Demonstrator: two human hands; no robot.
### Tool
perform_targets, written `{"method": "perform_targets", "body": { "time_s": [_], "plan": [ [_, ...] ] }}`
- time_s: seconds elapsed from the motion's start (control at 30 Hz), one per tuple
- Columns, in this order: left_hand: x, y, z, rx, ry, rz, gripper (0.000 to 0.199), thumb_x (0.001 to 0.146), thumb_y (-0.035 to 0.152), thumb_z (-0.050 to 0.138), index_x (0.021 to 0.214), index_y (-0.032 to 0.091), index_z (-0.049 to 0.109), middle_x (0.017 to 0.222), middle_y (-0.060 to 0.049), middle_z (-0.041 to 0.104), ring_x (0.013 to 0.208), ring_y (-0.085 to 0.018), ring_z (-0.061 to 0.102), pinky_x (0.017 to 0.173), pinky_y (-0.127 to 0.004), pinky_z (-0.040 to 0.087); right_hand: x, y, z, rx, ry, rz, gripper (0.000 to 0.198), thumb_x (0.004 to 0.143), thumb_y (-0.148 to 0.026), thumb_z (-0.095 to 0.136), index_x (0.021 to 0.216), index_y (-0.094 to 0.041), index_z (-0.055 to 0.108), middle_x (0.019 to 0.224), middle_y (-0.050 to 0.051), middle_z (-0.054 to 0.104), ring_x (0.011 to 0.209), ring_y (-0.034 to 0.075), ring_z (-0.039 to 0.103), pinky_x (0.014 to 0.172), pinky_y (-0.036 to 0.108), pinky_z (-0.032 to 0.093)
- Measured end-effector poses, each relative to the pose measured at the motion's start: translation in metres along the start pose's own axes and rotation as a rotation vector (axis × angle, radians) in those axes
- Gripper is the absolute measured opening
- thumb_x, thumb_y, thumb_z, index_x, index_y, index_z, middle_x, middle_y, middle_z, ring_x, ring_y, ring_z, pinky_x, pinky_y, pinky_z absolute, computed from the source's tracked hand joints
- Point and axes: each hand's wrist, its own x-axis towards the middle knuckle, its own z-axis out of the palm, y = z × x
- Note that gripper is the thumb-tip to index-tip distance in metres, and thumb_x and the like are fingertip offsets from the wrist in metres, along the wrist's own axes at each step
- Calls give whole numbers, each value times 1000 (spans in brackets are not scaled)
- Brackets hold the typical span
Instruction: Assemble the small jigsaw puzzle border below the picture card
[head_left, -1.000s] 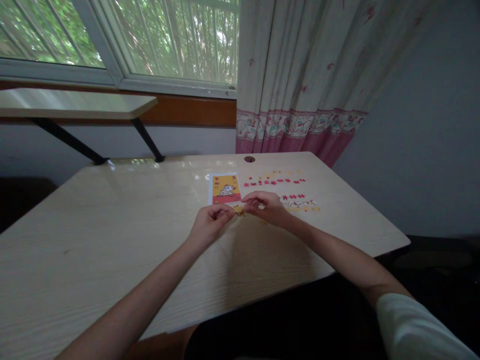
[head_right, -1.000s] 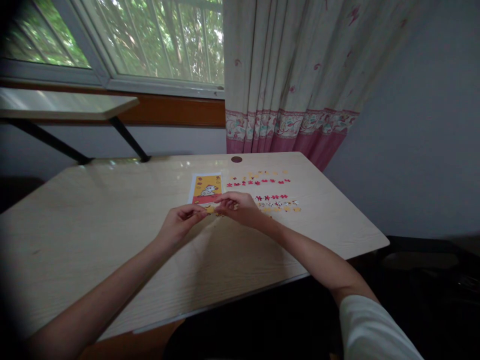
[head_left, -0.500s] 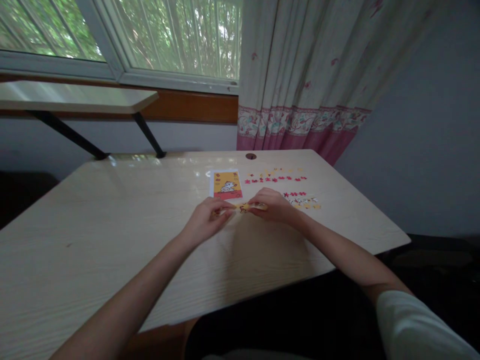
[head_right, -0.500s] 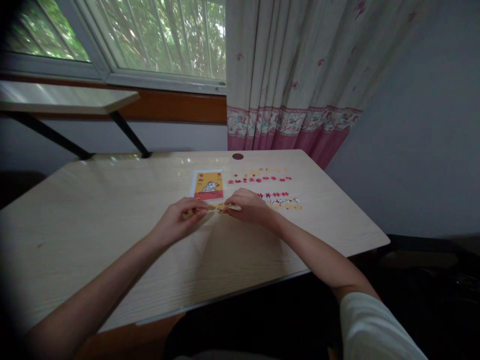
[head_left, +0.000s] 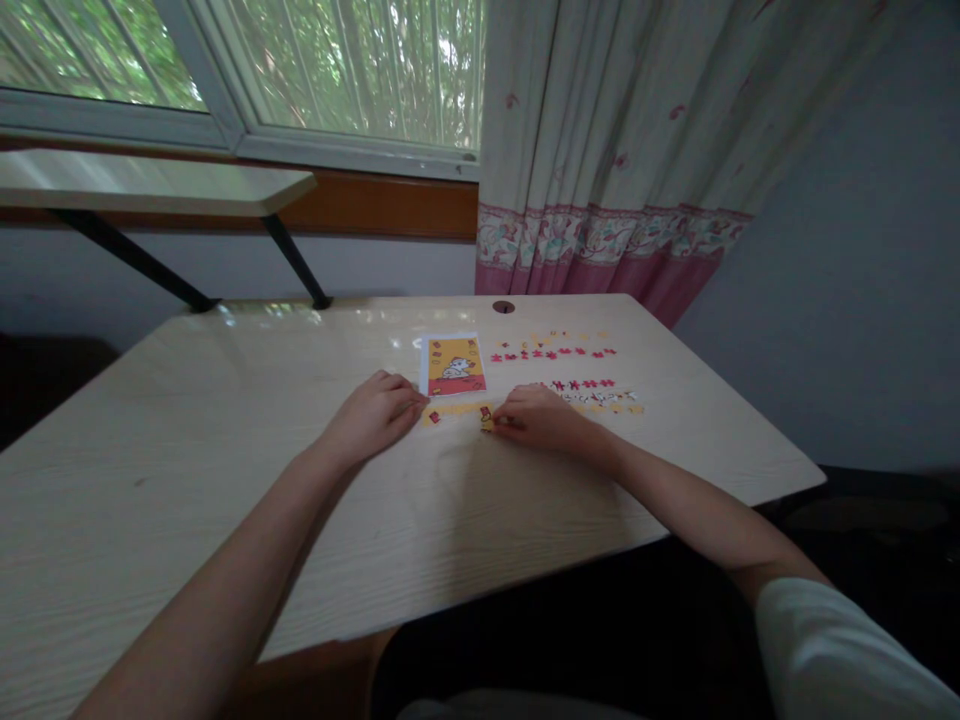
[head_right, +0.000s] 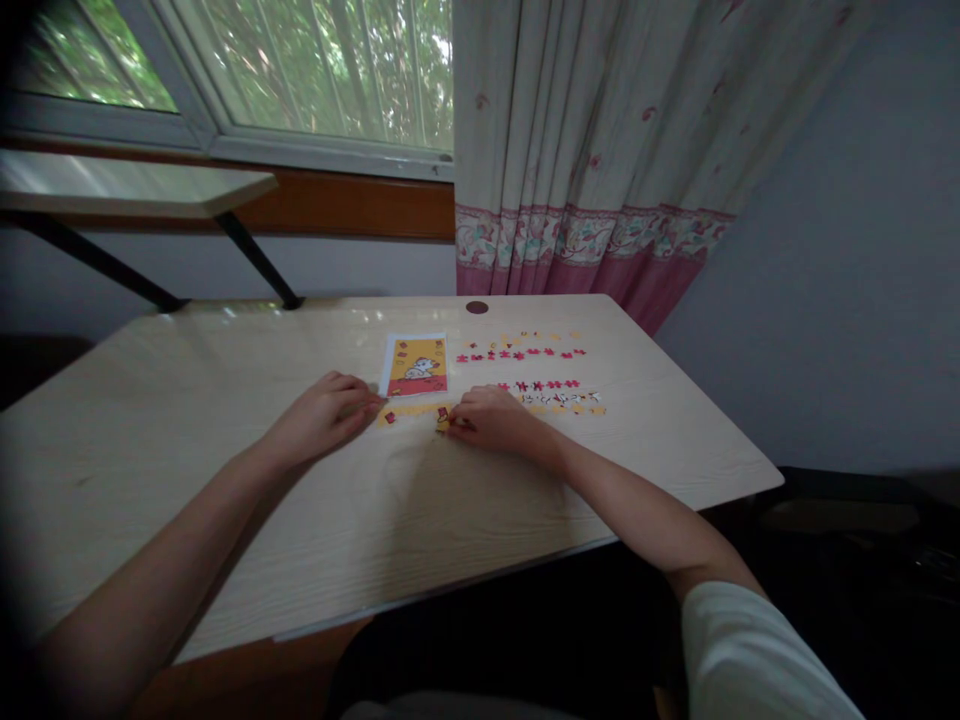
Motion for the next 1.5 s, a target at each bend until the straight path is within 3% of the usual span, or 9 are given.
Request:
{"method": "perform_targets", "body": {
  "time_s": [0.37, 0.9, 1.23, 1.5],
  "plan": [
    [-2, -8, 10, 0, 1, 47, 27, 88, 28, 47, 92, 18, 72, 87, -9, 65, 84, -22, 55, 78, -37, 44, -2, -1, 1, -13, 15, 19, 27, 91, -35, 50, 100, -18, 70, 78, 6, 67, 71, 14, 56, 68, 26, 36],
    [-1, -2, 7, 16, -10, 36, 29, 88, 29, 46, 92, 15, 72, 87, -10, 66, 83, -23, 56, 79, -38, 45, -2, -4, 0, -3, -5, -19, 28, 94, -29, 44, 96, -16, 69, 78, 6, 65, 71, 12, 54, 67, 24, 36],
    [1, -1, 6, 14, -15, 53, 29, 87, 28, 46, 91, 16, 72, 86, -10, 67, 83, -23, 58, 78, -37, 44, 2, -9, -6, -183, -94, -72, 31, 96, -30, 40, 99, -17, 68, 78, 7, 66, 67, 14, 52, 66, 29, 32],
    [1, 0, 5, -14, -21, 24, 28, 86, 30, 48, 92, 17, 72, 87, -10, 67, 84, -23, 58, 79, -37, 44, 5, -15, -14, -137, -153, -7, 32, 97, -30, 40, 95, -15, 69, 83, 8, 67, 69, 14, 54, 65, 28, 33]
  ]
}}
